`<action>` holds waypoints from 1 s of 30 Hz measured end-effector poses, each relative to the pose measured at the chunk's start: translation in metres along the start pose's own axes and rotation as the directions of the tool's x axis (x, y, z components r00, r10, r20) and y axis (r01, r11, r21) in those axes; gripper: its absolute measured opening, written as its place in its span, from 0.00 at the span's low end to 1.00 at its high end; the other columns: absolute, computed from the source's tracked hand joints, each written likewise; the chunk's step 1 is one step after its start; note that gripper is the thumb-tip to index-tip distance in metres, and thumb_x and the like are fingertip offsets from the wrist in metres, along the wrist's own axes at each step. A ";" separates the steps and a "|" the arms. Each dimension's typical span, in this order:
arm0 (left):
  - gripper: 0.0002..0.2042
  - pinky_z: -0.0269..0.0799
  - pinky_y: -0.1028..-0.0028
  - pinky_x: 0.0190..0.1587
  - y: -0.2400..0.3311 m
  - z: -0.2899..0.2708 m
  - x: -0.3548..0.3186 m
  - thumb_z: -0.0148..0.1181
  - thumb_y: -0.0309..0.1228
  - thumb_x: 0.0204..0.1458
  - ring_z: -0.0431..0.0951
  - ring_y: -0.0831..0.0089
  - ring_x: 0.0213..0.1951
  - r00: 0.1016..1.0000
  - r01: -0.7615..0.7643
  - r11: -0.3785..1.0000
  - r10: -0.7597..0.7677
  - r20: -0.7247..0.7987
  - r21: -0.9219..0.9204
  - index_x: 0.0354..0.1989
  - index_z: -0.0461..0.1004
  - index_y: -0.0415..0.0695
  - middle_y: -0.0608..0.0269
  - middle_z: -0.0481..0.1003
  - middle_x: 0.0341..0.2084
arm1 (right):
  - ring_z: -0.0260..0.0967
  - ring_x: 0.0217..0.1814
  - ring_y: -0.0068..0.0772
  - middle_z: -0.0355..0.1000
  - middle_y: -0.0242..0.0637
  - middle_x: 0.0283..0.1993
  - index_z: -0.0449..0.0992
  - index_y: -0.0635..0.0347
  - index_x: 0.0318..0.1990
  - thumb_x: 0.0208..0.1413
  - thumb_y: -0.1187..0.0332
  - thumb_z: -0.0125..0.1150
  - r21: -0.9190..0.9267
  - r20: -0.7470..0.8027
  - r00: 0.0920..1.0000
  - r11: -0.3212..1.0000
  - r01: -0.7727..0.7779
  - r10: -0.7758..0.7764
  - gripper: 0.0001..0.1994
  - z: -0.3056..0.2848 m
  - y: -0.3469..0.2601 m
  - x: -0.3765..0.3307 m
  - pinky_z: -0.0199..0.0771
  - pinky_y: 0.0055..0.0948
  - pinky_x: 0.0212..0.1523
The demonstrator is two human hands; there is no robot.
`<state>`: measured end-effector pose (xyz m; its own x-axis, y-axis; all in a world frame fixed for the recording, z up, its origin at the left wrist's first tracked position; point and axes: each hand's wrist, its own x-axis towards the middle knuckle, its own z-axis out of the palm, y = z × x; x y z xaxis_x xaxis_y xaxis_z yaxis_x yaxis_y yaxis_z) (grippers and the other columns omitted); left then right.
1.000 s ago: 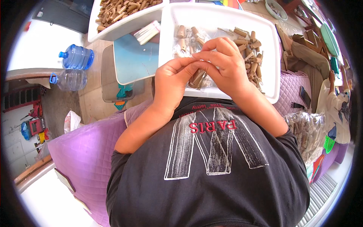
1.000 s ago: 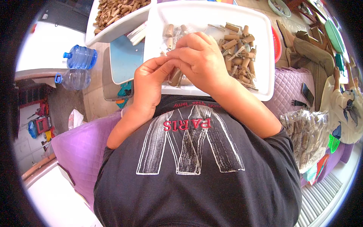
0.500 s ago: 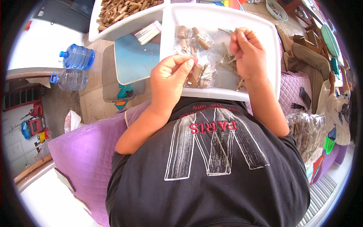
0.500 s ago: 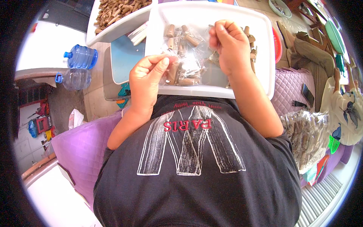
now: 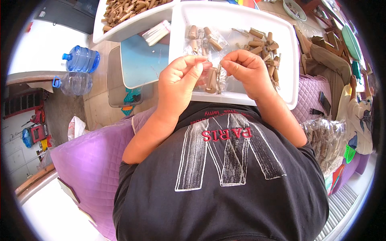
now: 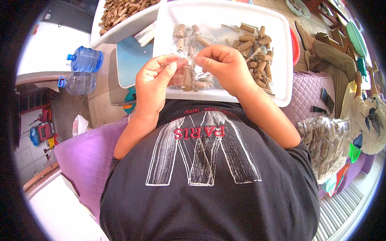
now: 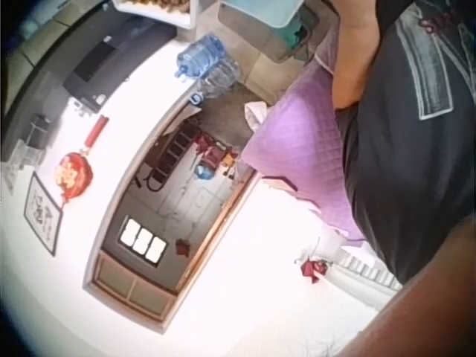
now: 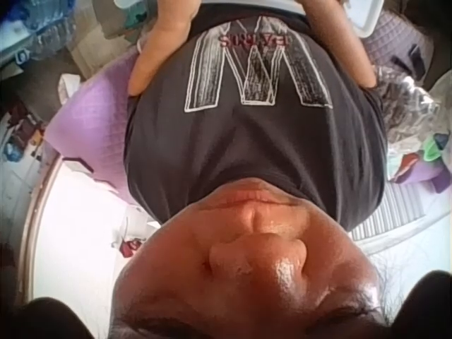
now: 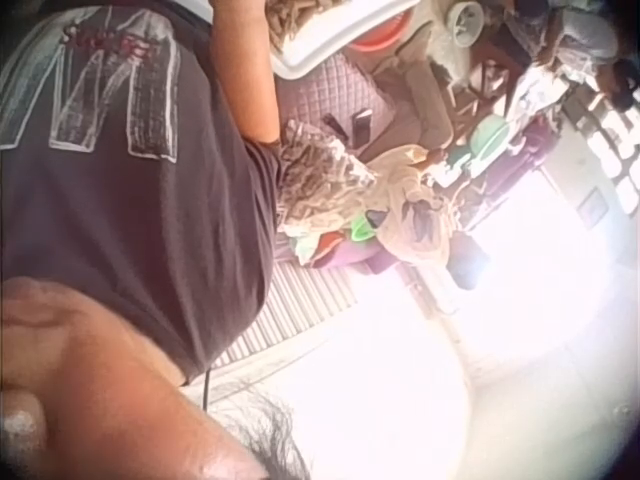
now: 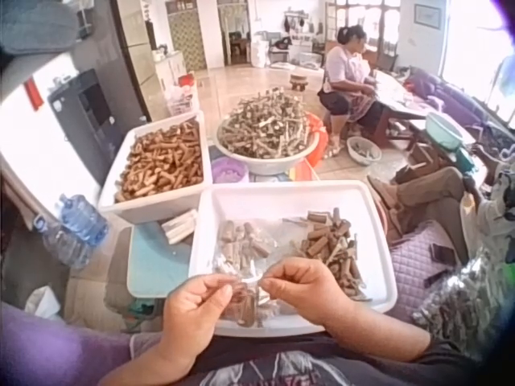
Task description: The person puts small brown tubes into small plastic bags by hand.
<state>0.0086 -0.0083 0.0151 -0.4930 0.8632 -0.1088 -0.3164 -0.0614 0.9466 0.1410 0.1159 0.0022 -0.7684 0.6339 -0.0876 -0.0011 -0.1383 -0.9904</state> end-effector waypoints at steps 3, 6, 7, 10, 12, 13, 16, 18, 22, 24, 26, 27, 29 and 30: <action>0.07 0.73 0.78 0.40 -0.006 -0.006 0.000 0.48 0.24 0.55 0.75 0.77 0.35 0.999 0.032 0.998 -0.031 0.026 -0.045 0.37 0.71 0.35 0.57 0.75 0.35 | 0.58 0.24 0.12 0.67 0.24 0.24 0.74 0.63 0.33 0.52 0.71 0.58 0.138 0.016 0.999 0.989 -0.054 0.052 0.05 -0.003 0.006 0.000 0.58 0.13 0.25; 0.07 0.73 0.78 0.39 -0.006 -0.011 0.001 0.47 0.23 0.54 0.75 0.77 0.35 0.995 0.052 0.995 -0.045 0.085 -0.082 0.35 0.72 0.35 0.57 0.75 0.35 | 0.54 0.21 0.11 0.66 0.24 0.23 0.74 0.62 0.33 0.52 0.70 0.57 0.264 0.062 0.991 0.956 -0.130 0.117 0.05 -0.005 0.011 0.001 0.53 0.13 0.22; 0.07 0.72 0.79 0.38 -0.006 -0.012 0.001 0.47 0.23 0.54 0.75 0.78 0.34 0.993 0.067 0.994 -0.058 0.098 -0.090 0.34 0.73 0.35 0.57 0.76 0.35 | 0.53 0.20 0.10 0.66 0.24 0.23 0.74 0.61 0.33 0.52 0.69 0.57 0.314 0.094 0.984 0.934 -0.171 0.148 0.05 -0.006 0.012 0.001 0.50 0.13 0.21; 0.06 0.71 0.82 0.36 -0.008 -0.013 0.000 0.50 0.22 0.53 0.74 0.80 0.32 0.993 -0.067 0.986 0.051 0.103 0.155 0.35 0.72 0.34 0.58 0.76 0.33 | 0.52 0.20 0.11 0.65 0.25 0.22 0.73 0.63 0.32 0.54 0.70 0.56 0.271 0.014 0.971 0.934 -0.234 0.239 0.06 0.000 -0.003 0.000 0.49 0.14 0.19; 0.06 0.70 0.82 0.35 -0.010 -0.010 0.001 0.51 0.21 0.52 0.74 0.81 0.31 0.993 -0.073 0.976 0.053 0.102 0.206 0.35 0.73 0.34 0.59 0.76 0.32 | 0.54 0.21 0.11 0.65 0.25 0.22 0.73 0.63 0.31 0.53 0.69 0.56 0.043 0.011 0.994 0.993 -0.112 0.111 0.06 0.004 0.008 0.001 0.52 0.14 0.20; 0.06 0.69 0.82 0.34 -0.011 -0.007 0.001 0.52 0.21 0.51 0.73 0.82 0.31 0.993 -0.080 0.963 0.055 0.101 0.258 0.36 0.73 0.35 0.59 0.76 0.31 | 0.55 0.21 0.12 0.65 0.25 0.22 0.73 0.63 0.30 0.53 0.68 0.57 -0.186 0.040 0.999 0.982 0.022 -0.014 0.07 0.005 0.012 0.001 0.54 0.15 0.20; 0.06 0.70 0.81 0.33 -0.012 -0.001 0.002 0.53 0.19 0.50 0.74 0.82 0.30 0.993 -0.116 0.964 0.115 0.020 0.238 0.36 0.73 0.37 0.59 0.77 0.30 | 0.57 0.20 0.13 0.64 0.23 0.19 0.74 0.62 0.29 0.52 0.67 0.58 -0.279 0.112 0.990 0.959 -0.057 0.092 0.07 0.001 0.002 0.003 0.58 0.16 0.22; 0.06 0.70 0.80 0.33 -0.019 -0.005 0.006 0.53 0.20 0.50 0.75 0.80 0.30 0.980 -0.195 0.916 0.199 0.024 0.349 0.36 0.73 0.37 0.59 0.77 0.29 | 0.57 0.19 0.12 0.63 0.22 0.17 0.75 0.61 0.30 0.54 0.67 0.55 -0.403 0.188 0.968 0.912 -0.079 0.167 0.07 -0.011 -0.008 0.008 0.58 0.15 0.22; 0.07 0.69 0.83 0.34 -0.021 -0.026 0.015 0.52 0.21 0.52 0.73 0.83 0.31 0.942 -0.291 0.684 0.327 0.077 0.669 0.38 0.73 0.37 0.63 0.76 0.31 | 0.69 0.34 0.28 0.72 0.34 0.34 0.72 0.54 0.47 0.51 0.70 0.53 -0.897 -0.123 0.898 0.434 0.081 -0.422 0.14 -0.076 -0.004 0.037 0.69 0.26 0.34; 0.07 0.69 0.80 0.38 -0.017 -0.026 0.016 0.52 0.20 0.50 0.74 0.79 0.34 0.927 -0.312 0.626 0.364 0.086 0.714 0.37 0.74 0.39 0.61 0.75 0.34 | 0.67 0.42 0.32 0.71 0.35 0.38 0.71 0.53 0.48 0.50 0.69 0.54 -0.993 0.006 0.856 0.097 0.066 -0.517 0.15 -0.087 -0.012 0.037 0.67 0.30 0.40; 0.07 0.70 0.77 0.41 -0.015 -0.026 0.019 0.53 0.20 0.49 0.75 0.74 0.37 0.910 -0.330 0.564 0.402 0.098 0.757 0.36 0.75 0.40 0.58 0.75 0.36 | 0.60 0.52 0.38 0.69 0.32 0.44 0.73 0.52 0.45 0.46 0.68 0.57 -0.983 0.148 0.858 -0.168 0.074 -0.492 0.16 -0.092 -0.008 0.044 0.62 0.36 0.50; 0.07 0.69 0.72 0.43 -0.016 -0.025 0.020 0.54 0.20 0.46 0.73 0.66 0.40 0.858 -0.395 0.348 0.470 0.206 0.850 0.34 0.74 0.40 0.55 0.74 0.37 | 0.60 0.52 0.38 0.69 0.32 0.44 0.73 0.52 0.45 0.46 0.68 0.57 -0.983 0.146 0.858 -0.167 0.072 -0.493 0.16 -0.088 -0.005 0.045 0.62 0.36 0.50; 0.07 0.68 0.67 0.45 -0.019 -0.023 0.021 0.54 0.20 0.42 0.72 0.57 0.43 0.798 -0.435 0.109 0.506 0.327 0.894 0.32 0.74 0.40 0.52 0.72 0.38 | 0.61 0.52 0.38 0.69 0.35 0.41 0.75 0.52 0.36 0.45 0.70 0.54 -0.975 0.200 0.979 -0.108 0.193 -0.049 0.09 -0.077 -0.001 0.049 0.61 0.37 0.51; 0.08 0.67 0.66 0.47 -0.020 -0.021 0.020 0.54 0.20 0.41 0.70 0.57 0.45 0.787 -0.441 0.086 0.515 0.339 0.893 0.32 0.74 0.40 0.52 0.71 0.40 | 0.61 0.49 0.36 0.68 0.32 0.38 0.74 0.52 0.29 0.42 0.72 0.53 -0.956 0.268 0.963 -0.132 0.262 -0.030 0.06 -0.078 0.013 0.052 0.62 0.36 0.49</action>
<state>-0.0121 -0.0001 -0.0128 -0.2761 0.8182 0.5043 0.9141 0.0614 0.4008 0.1510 0.2067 -0.0234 -0.9114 0.4106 -0.0261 0.4107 0.9118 0.0051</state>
